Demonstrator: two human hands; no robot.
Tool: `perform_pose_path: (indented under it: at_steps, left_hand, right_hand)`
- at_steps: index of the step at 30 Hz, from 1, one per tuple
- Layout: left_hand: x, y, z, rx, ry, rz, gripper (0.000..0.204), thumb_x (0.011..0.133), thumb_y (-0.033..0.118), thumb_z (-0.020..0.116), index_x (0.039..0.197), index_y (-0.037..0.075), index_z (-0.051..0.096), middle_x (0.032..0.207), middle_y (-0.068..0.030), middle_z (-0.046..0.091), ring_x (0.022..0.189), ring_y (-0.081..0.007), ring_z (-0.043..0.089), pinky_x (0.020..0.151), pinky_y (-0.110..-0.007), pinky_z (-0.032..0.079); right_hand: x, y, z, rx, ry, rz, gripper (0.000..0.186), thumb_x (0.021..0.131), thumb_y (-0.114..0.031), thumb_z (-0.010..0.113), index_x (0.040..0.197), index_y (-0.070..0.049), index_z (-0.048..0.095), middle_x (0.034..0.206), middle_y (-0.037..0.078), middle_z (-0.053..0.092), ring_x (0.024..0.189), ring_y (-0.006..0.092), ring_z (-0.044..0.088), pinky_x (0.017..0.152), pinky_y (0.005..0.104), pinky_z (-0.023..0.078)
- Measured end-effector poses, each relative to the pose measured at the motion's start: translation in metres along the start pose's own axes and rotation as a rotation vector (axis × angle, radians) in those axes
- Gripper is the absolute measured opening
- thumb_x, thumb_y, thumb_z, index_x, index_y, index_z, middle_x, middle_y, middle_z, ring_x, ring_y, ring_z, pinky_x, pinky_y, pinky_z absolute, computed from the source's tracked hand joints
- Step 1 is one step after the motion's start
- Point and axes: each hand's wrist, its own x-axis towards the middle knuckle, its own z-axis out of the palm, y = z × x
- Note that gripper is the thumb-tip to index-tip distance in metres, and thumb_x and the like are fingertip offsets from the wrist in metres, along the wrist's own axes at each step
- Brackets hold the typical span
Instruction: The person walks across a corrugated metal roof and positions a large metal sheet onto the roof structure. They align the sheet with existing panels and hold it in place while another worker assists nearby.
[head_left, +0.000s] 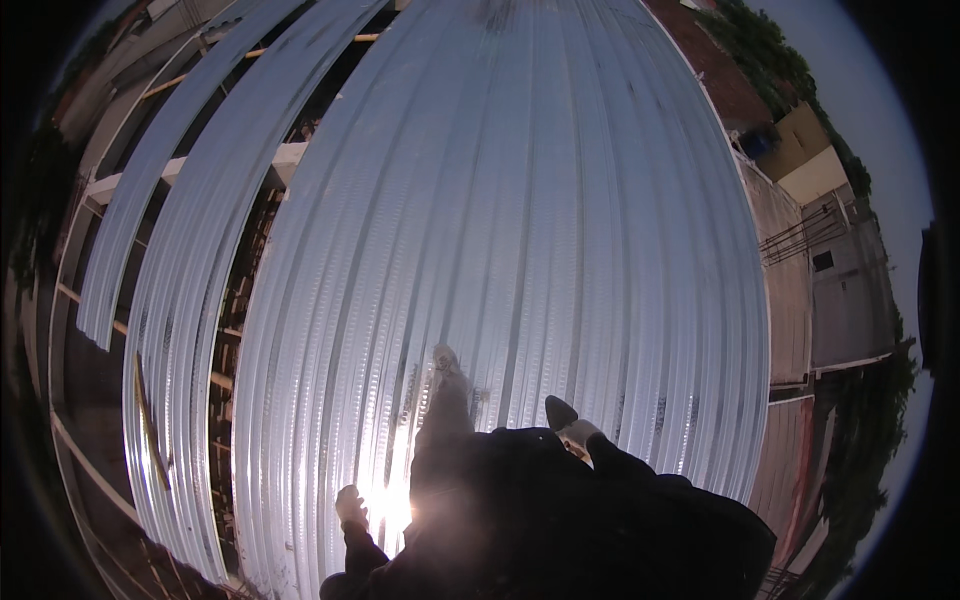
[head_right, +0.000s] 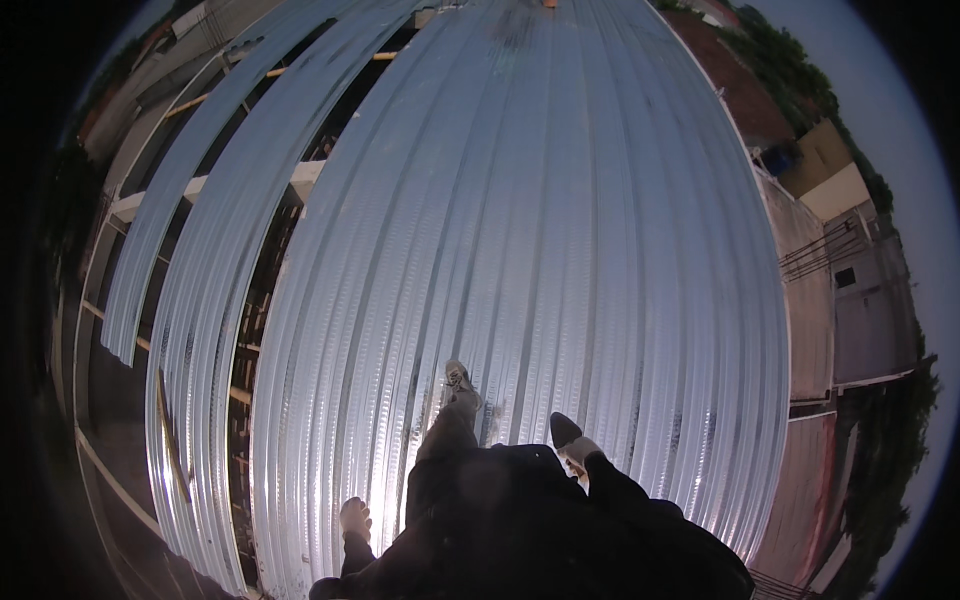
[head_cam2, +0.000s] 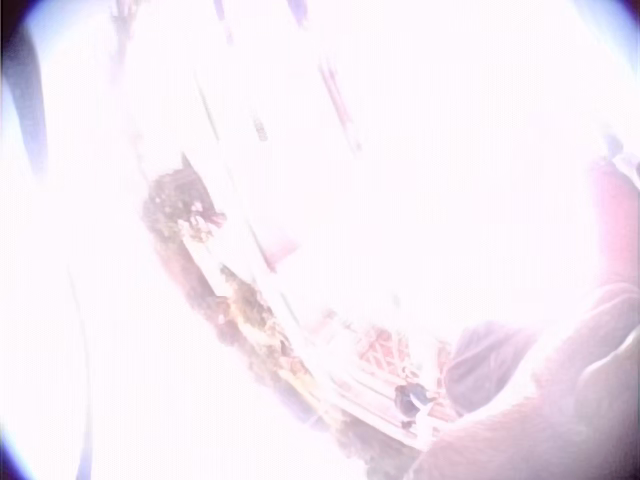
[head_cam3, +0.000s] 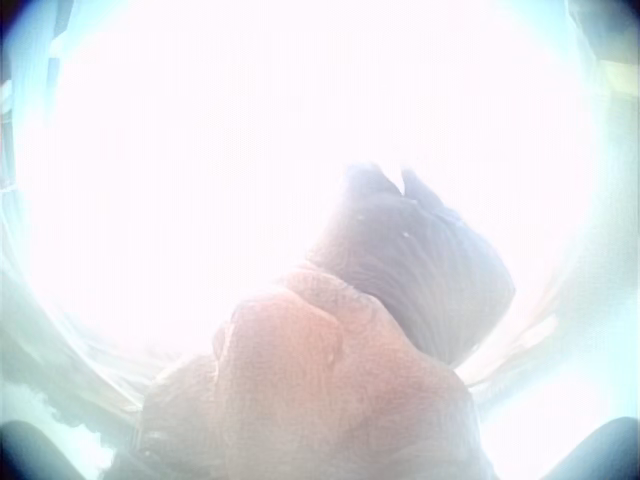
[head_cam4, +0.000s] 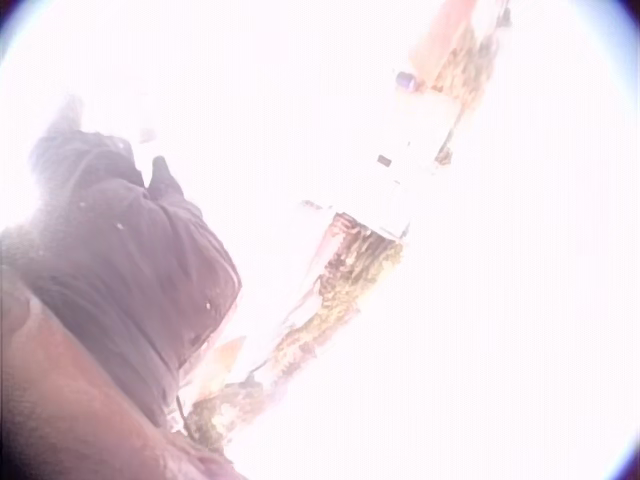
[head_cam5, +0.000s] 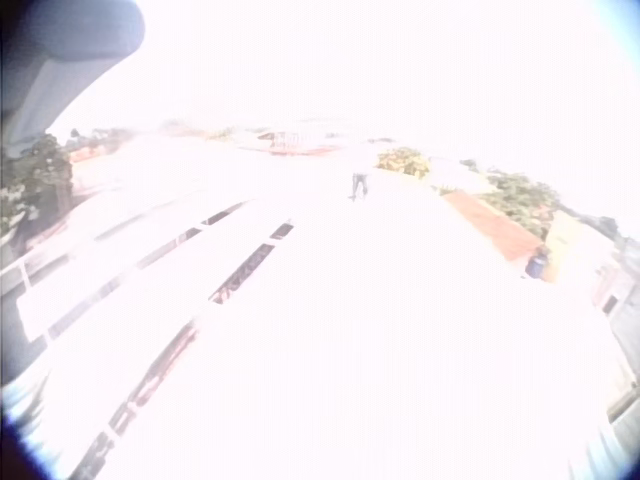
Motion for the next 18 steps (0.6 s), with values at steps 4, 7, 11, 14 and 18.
perform_pose_path:
  at_steps: [4,7,11,14,18]
  left_hand:
    - [-0.002,0.039,0.072,-0.039,-0.033,0.065,0.027,0.094,0.032,0.063,0.118,0.02,0.065,0.102,0.0017,0.06,0.088,-0.0156,0.056,0.071,-0.038,0.044]
    - [-0.008,0.042,0.117,0.514,-0.2,0.316,0.023,0.093,0.028,0.065,0.111,0.014,0.07,0.101,-0.0053,0.067,0.092,-0.0233,0.064,0.076,-0.039,0.05]
    - [-0.016,0.061,0.155,1.19,-0.246,0.63,0.017,0.09,0.02,0.066,0.094,0.007,0.076,0.098,-0.0147,0.075,0.097,-0.0327,0.072,0.084,-0.045,0.057]
    - [0.031,0.104,0.209,1.249,-0.405,0.808,0.019,0.091,0.023,0.065,0.091,0.007,0.075,0.094,-0.0162,0.074,0.094,-0.0332,0.073,0.082,-0.046,0.057]
    - [0.06,0.183,0.265,1.565,-0.497,0.916,0.03,0.096,0.03,0.059,0.086,0.007,0.074,0.087,-0.0217,0.073,0.088,-0.0371,0.074,0.078,-0.051,0.056]
  right_hand:
    - [0.044,0.028,0.015,0.328,-0.014,-0.493,0.026,0.091,-0.011,0.08,0.115,-0.002,0.075,0.131,0.018,0.066,0.122,0.0228,0.063,0.101,0.0403,0.05]
    - [0.076,0.02,-0.018,0.835,-0.196,-0.215,0.063,0.094,0.007,0.063,0.154,-0.009,0.05,0.15,0.01,0.053,0.137,0.0223,0.05,0.113,0.0359,0.042]
    - [-0.021,-0.118,-0.084,0.228,-0.071,0.03,0.022,0.091,-0.016,0.077,0.109,-0.006,0.07,0.083,0.01,0.069,0.071,0.0223,0.067,0.063,0.0414,0.054]
    - [0.012,-0.136,-0.126,0.517,-0.014,-0.115,0.022,0.095,-0.023,0.076,0.093,-0.006,0.062,0.074,0.003,0.061,0.06,0.0154,0.06,0.053,0.0354,0.048]
    - [0.008,-0.198,-0.174,0.583,0.143,-0.24,0.022,0.098,-0.024,0.073,0.1,-0.004,0.063,0.081,0.003,0.062,0.065,0.0149,0.061,0.06,0.0347,0.054]
